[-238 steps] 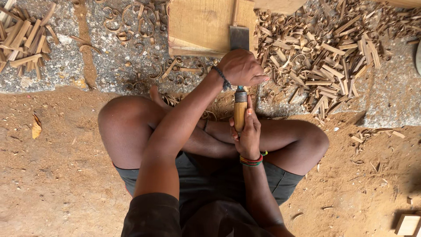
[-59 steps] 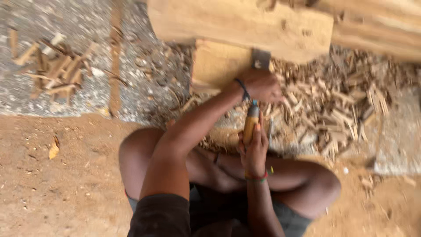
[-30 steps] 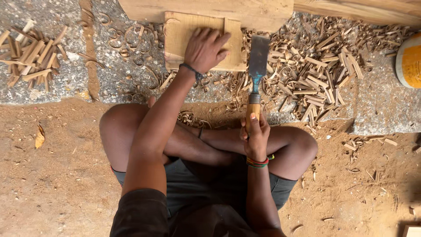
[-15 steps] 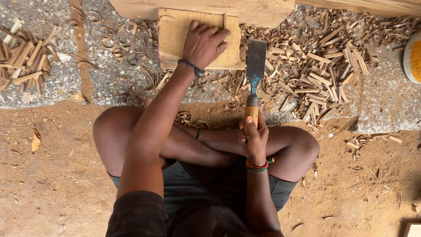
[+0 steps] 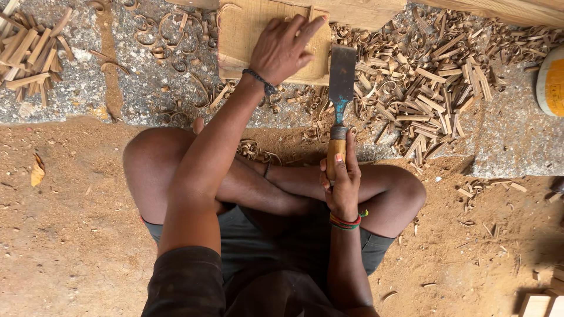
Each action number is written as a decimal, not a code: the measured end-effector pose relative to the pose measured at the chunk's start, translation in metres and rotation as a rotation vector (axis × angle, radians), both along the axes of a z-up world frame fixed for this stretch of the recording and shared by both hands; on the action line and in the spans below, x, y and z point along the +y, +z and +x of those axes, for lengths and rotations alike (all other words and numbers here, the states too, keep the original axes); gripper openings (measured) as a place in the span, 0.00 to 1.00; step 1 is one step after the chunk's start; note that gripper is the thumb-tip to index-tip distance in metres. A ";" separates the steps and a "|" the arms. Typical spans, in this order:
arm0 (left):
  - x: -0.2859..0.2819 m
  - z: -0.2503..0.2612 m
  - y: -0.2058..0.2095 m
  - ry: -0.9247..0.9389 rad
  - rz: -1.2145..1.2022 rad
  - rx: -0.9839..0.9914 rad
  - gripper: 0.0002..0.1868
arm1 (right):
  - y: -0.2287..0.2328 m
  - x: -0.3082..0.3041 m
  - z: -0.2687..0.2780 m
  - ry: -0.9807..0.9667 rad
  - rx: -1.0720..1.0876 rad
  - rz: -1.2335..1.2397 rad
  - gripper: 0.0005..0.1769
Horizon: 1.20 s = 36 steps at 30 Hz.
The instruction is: The person sits cross-legged on the ground and uses a chisel to carve a decorative pattern into a rectangular wooden block. They repeatedly strike the chisel with their hand to remove wood shavings and refine the design.
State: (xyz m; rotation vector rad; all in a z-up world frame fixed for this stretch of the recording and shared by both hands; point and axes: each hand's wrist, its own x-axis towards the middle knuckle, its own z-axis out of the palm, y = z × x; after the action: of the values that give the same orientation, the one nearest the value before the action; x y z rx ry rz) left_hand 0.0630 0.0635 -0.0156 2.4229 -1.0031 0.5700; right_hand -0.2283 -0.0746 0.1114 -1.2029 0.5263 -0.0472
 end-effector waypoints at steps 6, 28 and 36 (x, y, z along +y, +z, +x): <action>-0.028 -0.025 0.047 -0.270 -0.315 -0.086 0.47 | 0.001 0.005 -0.014 0.058 0.071 -0.020 0.34; -0.068 -0.064 0.028 -0.644 -0.097 0.179 0.29 | -0.003 0.017 0.002 0.122 0.074 -0.007 0.33; -0.068 -0.061 0.027 -0.661 -0.331 0.237 0.27 | 0.001 0.020 0.004 0.121 0.084 0.005 0.34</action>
State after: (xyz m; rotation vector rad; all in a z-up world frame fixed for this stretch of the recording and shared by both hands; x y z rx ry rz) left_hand 0.0017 -0.0049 0.0111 1.6826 -1.3798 0.1857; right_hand -0.2238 -0.0548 0.1122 -1.2332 0.5256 0.1077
